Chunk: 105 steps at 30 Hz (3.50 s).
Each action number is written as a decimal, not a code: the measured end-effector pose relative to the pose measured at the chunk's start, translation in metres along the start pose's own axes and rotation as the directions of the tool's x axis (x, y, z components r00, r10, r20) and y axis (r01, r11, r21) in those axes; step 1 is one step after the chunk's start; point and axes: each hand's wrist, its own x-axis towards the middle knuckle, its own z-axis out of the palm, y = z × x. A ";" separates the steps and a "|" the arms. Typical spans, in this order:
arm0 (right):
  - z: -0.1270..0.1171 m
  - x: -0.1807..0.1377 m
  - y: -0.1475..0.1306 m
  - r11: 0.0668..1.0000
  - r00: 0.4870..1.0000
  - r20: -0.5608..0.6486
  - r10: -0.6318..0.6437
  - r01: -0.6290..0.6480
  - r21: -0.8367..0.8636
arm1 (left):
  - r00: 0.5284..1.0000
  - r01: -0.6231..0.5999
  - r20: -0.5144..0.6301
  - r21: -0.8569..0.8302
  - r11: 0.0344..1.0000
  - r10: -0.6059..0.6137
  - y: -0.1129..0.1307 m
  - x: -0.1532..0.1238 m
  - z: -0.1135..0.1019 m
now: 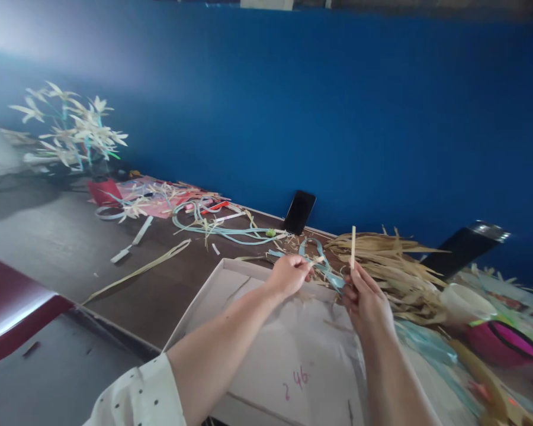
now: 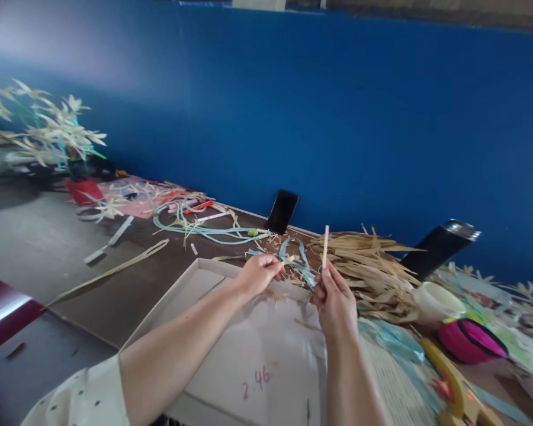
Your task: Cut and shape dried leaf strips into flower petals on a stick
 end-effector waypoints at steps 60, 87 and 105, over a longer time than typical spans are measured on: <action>0.013 -0.011 -0.004 0.973 0.967 -0.127 -0.221 0.210 -0.094 | 0.978 -0.182 0.177 0.494 0.850 0.106 0.006 -0.008 -0.015; -0.002 0.002 -0.006 0.962 0.914 -0.317 -0.252 0.273 0.024 | 0.724 -0.658 0.542 0.729 0.190 0.427 -0.008 -0.022 0.056; 0.000 0.001 -0.007 0.975 0.944 -0.264 -0.199 0.218 0.045 | 0.956 -0.290 0.044 0.276 0.916 0.290 -0.007 -0.008 0.018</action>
